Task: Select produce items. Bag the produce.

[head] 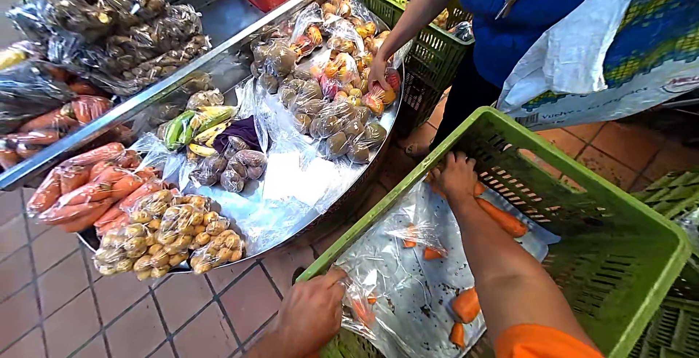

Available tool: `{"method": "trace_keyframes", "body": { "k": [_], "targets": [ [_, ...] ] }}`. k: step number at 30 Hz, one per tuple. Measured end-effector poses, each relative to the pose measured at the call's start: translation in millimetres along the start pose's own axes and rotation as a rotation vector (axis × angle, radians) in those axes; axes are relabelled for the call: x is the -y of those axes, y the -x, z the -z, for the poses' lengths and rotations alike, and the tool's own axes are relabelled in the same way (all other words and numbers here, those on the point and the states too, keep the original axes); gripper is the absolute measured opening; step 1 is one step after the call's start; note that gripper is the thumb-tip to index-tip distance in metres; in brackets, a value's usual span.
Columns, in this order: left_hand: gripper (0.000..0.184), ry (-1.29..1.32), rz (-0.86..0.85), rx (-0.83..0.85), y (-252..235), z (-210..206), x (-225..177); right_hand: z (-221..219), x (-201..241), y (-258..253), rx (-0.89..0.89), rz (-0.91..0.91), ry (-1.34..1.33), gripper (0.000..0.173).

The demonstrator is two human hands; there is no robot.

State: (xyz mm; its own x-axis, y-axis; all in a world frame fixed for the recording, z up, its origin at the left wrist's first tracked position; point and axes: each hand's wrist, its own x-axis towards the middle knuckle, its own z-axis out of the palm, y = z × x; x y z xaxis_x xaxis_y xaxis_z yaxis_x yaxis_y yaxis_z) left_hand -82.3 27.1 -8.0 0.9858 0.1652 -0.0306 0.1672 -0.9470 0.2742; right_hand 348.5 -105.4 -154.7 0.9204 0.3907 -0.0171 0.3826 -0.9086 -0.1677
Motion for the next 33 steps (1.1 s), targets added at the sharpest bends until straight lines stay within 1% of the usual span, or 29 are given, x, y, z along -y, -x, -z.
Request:
{"method": "trace_keyframes", "body": {
  "k": [3, 8, 9, 11, 12, 13, 15, 17, 19, 21, 22, 23, 24, 25, 26, 27, 28, 29, 30, 31, 33],
  "targets": [
    [0.017, 0.000, 0.003, -0.012, 0.1, -1.3, -0.5, 3.6, 4.5, 6.4, 0.027, 0.003, 0.007, 0.060],
    [0.017, 0.013, 0.005, -0.006, 1.0, -0.8, -0.1, -3.3, -7.5, 13.1, 0.040, 0.137, 0.024, 0.055],
    [0.018, 0.016, 0.002, -0.007, 0.6, -1.1, 0.0, -1.6, -11.0, 13.9, 0.056, 0.163, 0.020, 0.052],
    [0.018, 0.019, -0.002, -0.001, 0.8, -1.1, 0.6, -0.5, -16.5, 14.5, 0.103, 0.236, 0.036, 0.041],
    [0.018, 0.018, -0.004, 0.000, 1.4, -0.9, 0.7, -0.3, -17.3, 15.5, 0.142, 0.277, 0.057, 0.035],
    [0.019, 0.018, -0.007, 0.002, 1.7, -1.0, 0.9, 1.6, -16.0, 16.2, 0.203, 0.304, 0.085, 0.034],
    [0.019, 0.018, -0.007, 0.009, 1.4, 0.2, 0.3, 10.9, -8.0, 17.3, 0.323, 0.313, 0.138, 0.040],
    [0.019, 0.014, -0.011, 0.009, 0.4, 1.9, -0.6, 16.0, 1.1, 18.1, 0.393, 0.271, 0.168, 0.047],
    [0.019, 0.007, -0.011, 0.016, 0.2, 2.4, -0.4, 12.9, 4.6, 14.1, 0.410, 0.235, 0.212, 0.050],
    [0.020, 0.006, -0.008, 0.027, 1.5, 2.7, -1.0, 11.4, -1.2, 9.9, 0.396, 0.218, 0.189, 0.053],
    [0.019, 0.010, -0.009, 0.025, 1.3, 3.1, -0.6, 13.7, -6.9, 8.1, 0.378, 0.191, 0.114, 0.053],
    [0.019, 0.020, -0.007, 0.033, 0.8, 4.1, 0.1, 20.0, -12.0, 8.4, 0.350, 0.136, -0.042, 0.050],
    [0.020, 0.034, 0.004, 0.065, 0.4, 6.6, 0.3, 30.1, -15.0, 14.4, 0.332, 0.046, -0.273, 0.048],
    [0.021, 0.051, 0.025, 0.125, -0.7, 10.3, -1.0, 42.4, -16.0, 26.2, 0.345, -0.072, -0.579, 0.046],
    [0.023, 0.066, 0.057, 0.213, -3.5, 15.6, -3.7, 57.2, -13.7, 45.6, 0.410, -0.185, -0.927, 0.040],
    [0.026, 0.075, 0.097, 0.320, -8.4, 21.9, -7.0, 74.6, -10.0, 69.9, 0.542, -0.251, -1.254, 0.034],
    [0.029, 0.084, 0.137, 0.442, -15.5, 29.3, -11.7, 91.1, -6.2, 97.5, 0.690, -0.268, -1.540, 0.036],
    [0.031, 0.102, 0.178, 0.556, -23.8, 36.7, -17.5, 103.8, -2.8, 125.3, 0.837, -0.256, -1.759, 0.042],
    [0.032, 0.134, 0.226, 0.635, -31.7, 41.6, -23.2, 113.2, 3.8, 151.3, 0.965, -0.251, -1.930, 0.046],
    [0.033, 0.175, 0.276, 0.672, -38.7, 42.8, -27.9, 120.1, 11.3, 175.1, 1.086, -0.252, -2.051, 0.049],
    [0.039, 0.241, 0.362, 0.673, -49.1, 37.6, -35.6, 130.6, 28.3, 217.3, 1.263, -0.292, -2.145, 0.050]
  ]
}}
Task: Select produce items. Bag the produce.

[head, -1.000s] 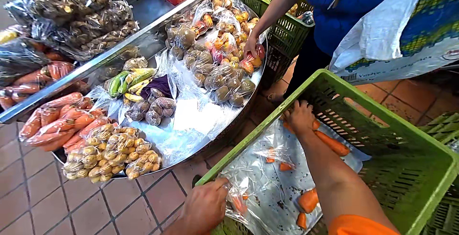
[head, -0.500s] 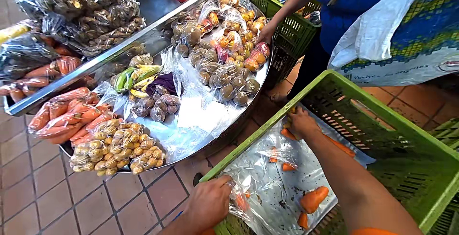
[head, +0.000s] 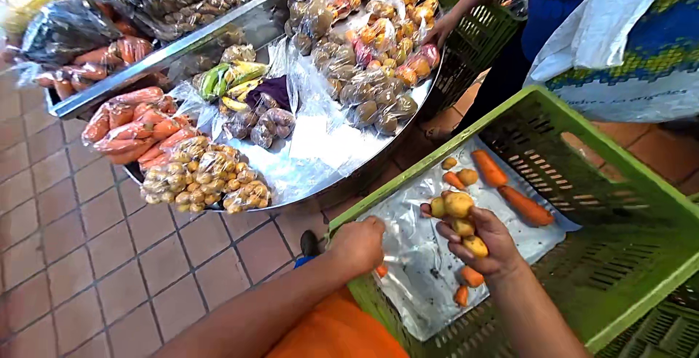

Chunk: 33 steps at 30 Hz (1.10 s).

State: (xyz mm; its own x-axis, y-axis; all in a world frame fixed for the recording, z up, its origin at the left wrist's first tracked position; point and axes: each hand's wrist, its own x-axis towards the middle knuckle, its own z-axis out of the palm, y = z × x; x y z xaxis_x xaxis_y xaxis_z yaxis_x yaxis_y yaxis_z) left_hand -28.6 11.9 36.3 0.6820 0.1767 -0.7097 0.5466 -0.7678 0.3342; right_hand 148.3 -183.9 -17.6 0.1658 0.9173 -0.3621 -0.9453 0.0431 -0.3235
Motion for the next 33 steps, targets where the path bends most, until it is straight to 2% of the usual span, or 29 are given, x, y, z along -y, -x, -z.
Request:
{"method": "trace_keyframes", "body": {
  "k": [3, 6, 9, 11, 13, 15, 18, 19, 21, 23, 24, 25, 27, 28, 29, 30, 33],
  "targets": [
    [0.045, 0.122, -0.026, -0.045, -8.8, -6.6, -6.6, -22.5, -40.6, 8.6, -0.024, -0.150, -0.005, 0.045],
    [0.057, 0.234, -0.107, -0.006, -11.5, -11.9, -8.9, -39.3, -71.3, 5.2, -0.252, -0.253, 0.059, 0.034],
    [0.066, 0.219, -0.179, 0.021, -13.6, -20.0, -5.0, -48.0, -90.2, -5.3, -0.487, -0.294, 0.062, 0.038],
    [0.066, 0.206, -0.213, 0.012, -14.4, -22.9, 0.1, -46.9, -97.3, -7.2, -0.507, -0.291, 0.104, 0.039],
    [0.059, 0.207, -0.233, -0.010, -12.5, -21.8, 3.4, -50.0, -101.8, -5.6, -0.493, -0.299, 0.262, 0.038],
    [0.047, 0.198, -0.254, -0.090, -9.3, -20.6, 7.2, -56.6, -106.0, -3.9, -0.507, -0.311, 0.644, 0.051],
    [0.036, 0.144, -0.223, -0.281, -6.1, -17.6, 16.8, -72.2, -106.9, -3.5, -0.411, -0.381, 1.704, 0.064],
    [0.032, 0.108, -0.203, -0.333, -5.7, -17.6, 18.7, -80.5, -104.9, -2.5, -0.339, -0.414, 1.905, 0.063],
    [0.030, 0.062, -0.178, -0.407, -3.7, -19.8, 19.9, -92.1, -87.5, -0.1, -0.043, -0.487, 1.976, 0.054],
    [0.030, 0.077, -0.213, -0.436, 0.5, -20.9, 21.7, -84.5, -47.0, -2.8, 0.272, -0.466, 1.728, 0.046],
    [0.034, 0.107, -0.256, -0.428, 2.9, -21.0, 23.5, -71.2, -20.0, -5.1, 0.301, -0.391, 1.553, 0.045],
    [0.039, 0.143, -0.303, -0.409, 5.1, -21.0, 25.6, -53.0, 8.7, -9.0, 0.196, -0.266, 1.427, 0.044],
    [0.042, 0.184, -0.361, -0.325, 7.9, -22.1, 31.1, 2.1, 62.1, -33.6, -0.308, 0.106, 1.381, 0.035],
    [0.044, 0.182, -0.377, -0.285, 8.2, -23.3, 32.9, 36.5, 84.0, -53.2, -0.586, 0.234, 1.474, 0.037],
    [0.046, 0.172, -0.387, -0.263, 7.5, -23.0, 33.8, 70.1, 102.2, -72.9, -0.779, 0.269, 1.596, 0.048],
    [0.048, 0.169, -0.384, -0.259, 6.7, -22.4, 33.9, 97.7, 112.3, -89.9, -0.873, 0.244, 1.671, 0.059],
    [0.049, 0.241, -0.331, -0.286, 2.0, -15.8, 34.2, 131.7, 109.0, -136.2, -0.942, 0.005, 1.857, 0.071]
  ]
}}
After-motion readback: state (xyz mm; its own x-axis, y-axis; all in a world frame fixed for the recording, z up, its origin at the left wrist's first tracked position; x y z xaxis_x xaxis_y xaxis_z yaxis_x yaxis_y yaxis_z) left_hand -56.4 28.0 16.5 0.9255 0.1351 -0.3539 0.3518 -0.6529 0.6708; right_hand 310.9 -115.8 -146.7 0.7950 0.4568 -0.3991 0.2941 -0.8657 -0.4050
